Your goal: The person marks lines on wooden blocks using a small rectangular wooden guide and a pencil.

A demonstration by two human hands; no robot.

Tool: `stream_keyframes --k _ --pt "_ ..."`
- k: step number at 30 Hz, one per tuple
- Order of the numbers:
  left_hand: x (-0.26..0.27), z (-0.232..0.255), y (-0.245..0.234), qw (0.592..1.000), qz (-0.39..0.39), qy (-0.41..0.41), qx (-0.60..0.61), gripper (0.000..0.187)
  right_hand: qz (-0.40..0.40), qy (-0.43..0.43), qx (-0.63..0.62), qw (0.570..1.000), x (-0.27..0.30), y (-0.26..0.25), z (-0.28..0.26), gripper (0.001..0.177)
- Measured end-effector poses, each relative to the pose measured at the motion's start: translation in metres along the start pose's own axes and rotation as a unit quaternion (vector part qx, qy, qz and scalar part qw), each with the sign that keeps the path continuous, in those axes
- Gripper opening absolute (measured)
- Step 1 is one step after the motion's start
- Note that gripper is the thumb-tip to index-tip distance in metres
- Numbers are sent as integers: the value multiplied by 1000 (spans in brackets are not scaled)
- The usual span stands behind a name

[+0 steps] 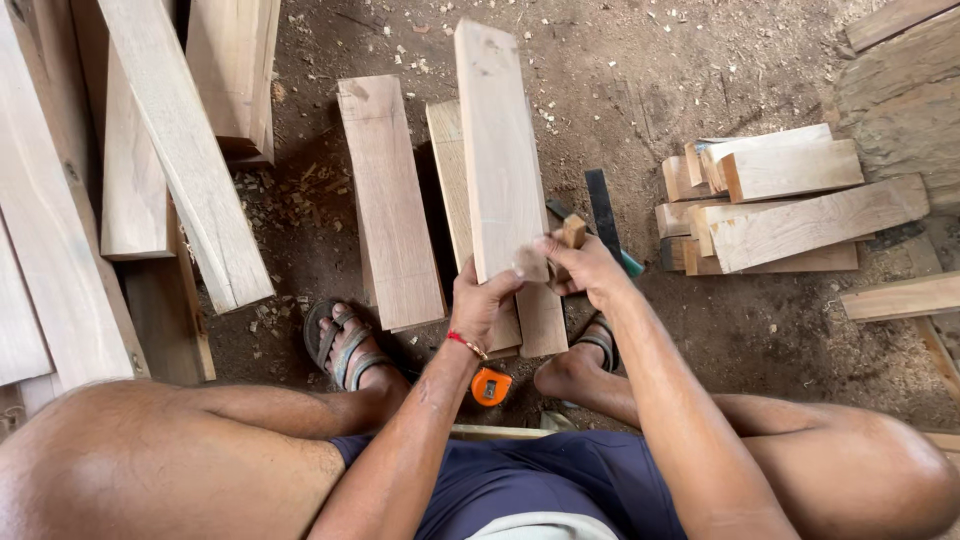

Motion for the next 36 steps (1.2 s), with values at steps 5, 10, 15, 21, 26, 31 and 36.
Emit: stream_keyframes --k 5,10,15,21,26,31,36 --pt "-4 -5 -1 996 -61 -7 68 65 -70 -13 -58 996 -22 -3 0 76" --pt "3 1 -4 996 -66 -43 30 60 -117 -23 -30 992 -43 -2 -5 67" --pt "11 6 -15 918 14 -173 -358 55 -113 -79 316 939 -44 -10 -40 56" --pt "25 86 5 779 210 96 -582 32 -77 -263 638 720 11 12 -110 31" --pt "58 148 60 469 254 513 -673 67 -80 -428 628 645 38 -8 -126 20" --pt "16 136 73 445 90 295 -841 52 -39 -439 598 669 24 -54 -134 23" --pt "8 97 65 537 121 192 -812 30 149 -76 326 931 2 -128 -122 35"
Point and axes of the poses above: each hand's wrist, its own x-axis away from the middle knuckle, its own y-axis out of the palm, z = x × y, the point moved 5 cm from there along -x, towards the middle knuckle, and after that the axes turned 13 degrees about -y, right-handed, at the moved point
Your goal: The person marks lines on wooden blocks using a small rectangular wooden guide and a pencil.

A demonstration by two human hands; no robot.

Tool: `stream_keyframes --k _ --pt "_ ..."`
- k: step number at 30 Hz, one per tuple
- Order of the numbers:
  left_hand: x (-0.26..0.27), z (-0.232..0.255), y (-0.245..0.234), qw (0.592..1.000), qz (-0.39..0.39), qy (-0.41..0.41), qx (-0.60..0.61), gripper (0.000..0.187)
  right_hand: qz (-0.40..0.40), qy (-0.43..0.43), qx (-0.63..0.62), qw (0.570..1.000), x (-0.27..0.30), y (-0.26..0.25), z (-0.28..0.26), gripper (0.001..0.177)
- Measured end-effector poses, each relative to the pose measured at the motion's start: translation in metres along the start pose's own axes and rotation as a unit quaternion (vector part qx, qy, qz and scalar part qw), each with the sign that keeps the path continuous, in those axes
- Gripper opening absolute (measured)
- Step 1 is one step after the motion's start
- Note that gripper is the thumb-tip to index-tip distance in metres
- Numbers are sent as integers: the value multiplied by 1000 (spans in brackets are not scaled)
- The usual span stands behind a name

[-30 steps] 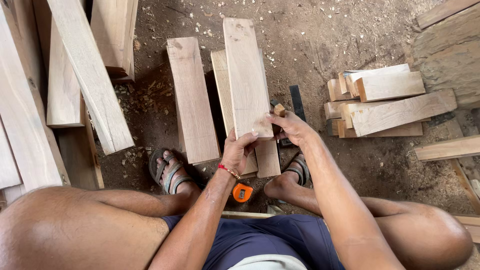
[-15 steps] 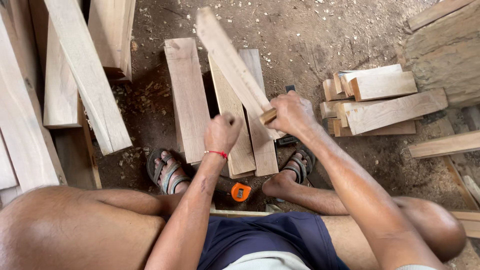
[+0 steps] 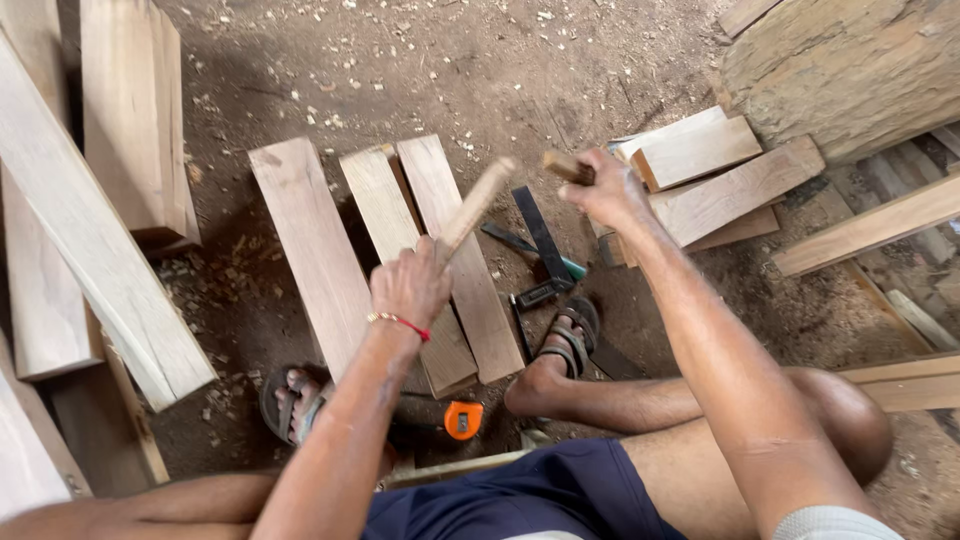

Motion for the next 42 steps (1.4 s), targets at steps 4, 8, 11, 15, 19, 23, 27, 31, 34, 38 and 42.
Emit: stream_keyframes --k 4,8,11,15,19,23,27,31,34,38,42 --pt "9 8 5 994 3 -87 73 26 19 30 -125 992 -6 22 -5 37" --pt "8 15 -1 984 -12 -124 126 53 -25 -10 -110 994 -20 64 -38 29" --pt "-10 16 -2 968 -29 -133 210 78 8 -154 -1 988 -31 79 -68 28" --pt "-47 19 8 946 1 -124 299 83 -29 -153 86 984 -32 97 -78 34" --pt "-51 18 30 931 -45 -168 321 76 52 -270 145 950 -5 115 -81 32" --pt "-45 25 32 950 52 -114 287 63 134 -339 160 917 4 120 -76 29" --pt "-39 31 25 958 70 -96 262 77 128 -317 187 921 -67 105 -77 32" --pt "-37 29 23 951 -28 -131 277 77 64 -274 144 949 -96 88 -83 31" --pt "-40 30 25 953 -33 -137 267 76 9 -248 144 958 -71 95 -82 25" --pt "-43 28 30 960 44 -94 261 78 121 -342 173 916 -6 112 -84 31" --pt "-33 29 47 958 2 -102 269 69 139 -353 128 916 -64 102 -71 22"
Point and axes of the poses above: each hand's wrist, its own x-axis away from the middle knuckle, its own y-axis out of the palm, z = x × y, the point moved 5 cm from there along -x, towards the middle knuckle, and after that the axes turned 13 degrees about -y, right-handed, at the moved point
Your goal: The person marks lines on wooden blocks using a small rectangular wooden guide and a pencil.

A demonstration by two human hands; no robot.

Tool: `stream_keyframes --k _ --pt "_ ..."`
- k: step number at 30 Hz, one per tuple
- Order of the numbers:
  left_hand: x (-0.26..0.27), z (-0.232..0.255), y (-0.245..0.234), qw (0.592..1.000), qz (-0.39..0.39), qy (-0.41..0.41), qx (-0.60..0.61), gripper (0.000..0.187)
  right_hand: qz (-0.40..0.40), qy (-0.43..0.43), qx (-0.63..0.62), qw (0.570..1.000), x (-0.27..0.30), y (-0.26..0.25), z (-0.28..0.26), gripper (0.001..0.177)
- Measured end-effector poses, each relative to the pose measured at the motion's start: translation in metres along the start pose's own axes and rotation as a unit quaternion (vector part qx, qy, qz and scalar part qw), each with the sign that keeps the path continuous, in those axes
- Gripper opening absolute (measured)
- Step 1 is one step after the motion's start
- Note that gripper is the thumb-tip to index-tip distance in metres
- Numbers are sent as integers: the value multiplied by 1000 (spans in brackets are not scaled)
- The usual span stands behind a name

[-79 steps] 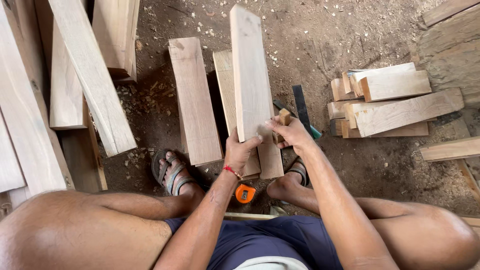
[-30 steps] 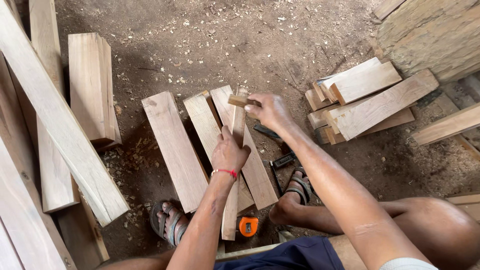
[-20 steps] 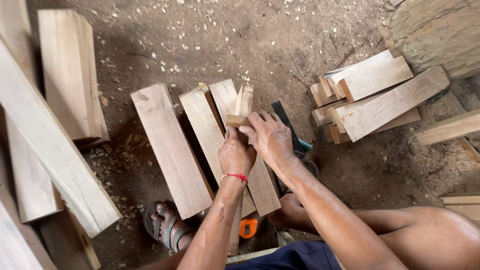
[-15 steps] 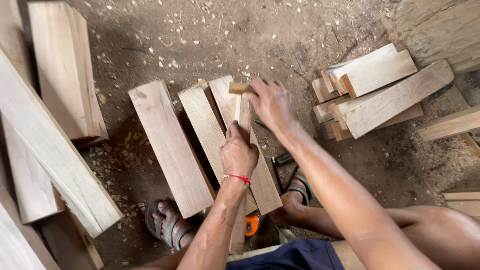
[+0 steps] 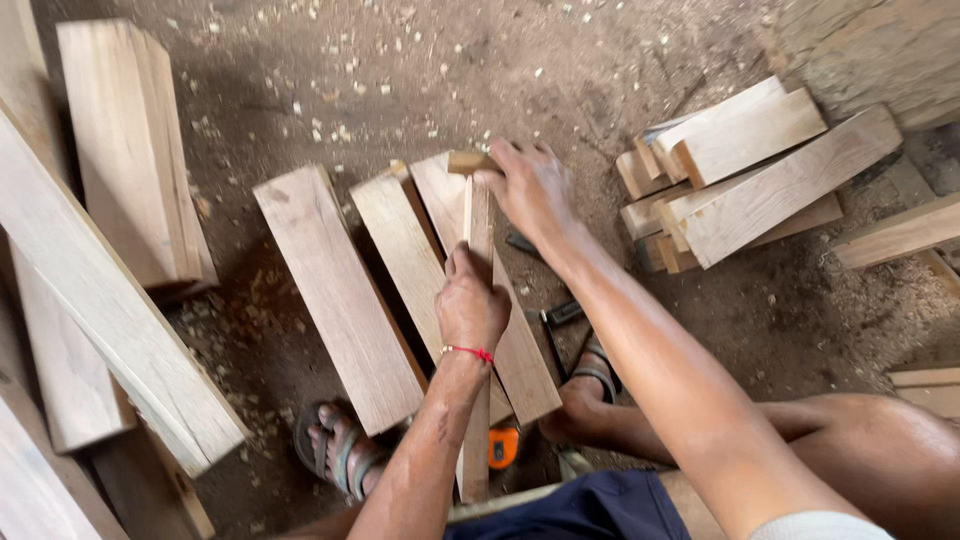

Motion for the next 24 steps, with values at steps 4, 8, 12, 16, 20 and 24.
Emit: stream_keyframes --k 4,8,12,16,20,24 --pt "-1 18 -27 998 37 48 13 79 -96 75 -8 992 -40 10 22 32" --pt "36 2 -31 997 -68 -32 4 93 -63 252 -204 944 0 0 23 32" --pt "66 -23 -35 999 -35 6 31 91 46 422 -366 828 59 -4 15 39" --pt "16 -9 -25 997 -52 -50 14 84 49 416 -398 816 93 -8 6 38" --pt "-32 6 -39 989 -31 12 142 88 47 396 -389 831 99 -24 -10 36" --pt "-2 -17 -57 968 -115 -6 225 88 -64 393 -363 843 92 -43 -30 32"
Point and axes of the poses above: each hand's wrist, its own x-axis away from the middle knuckle, its own y-axis out of the palm, z = x × y, the point moved 5 cm from there along -x, towards the middle knuckle, and after that the axes turned 13 degrees about -y, right-handed, at the moved point
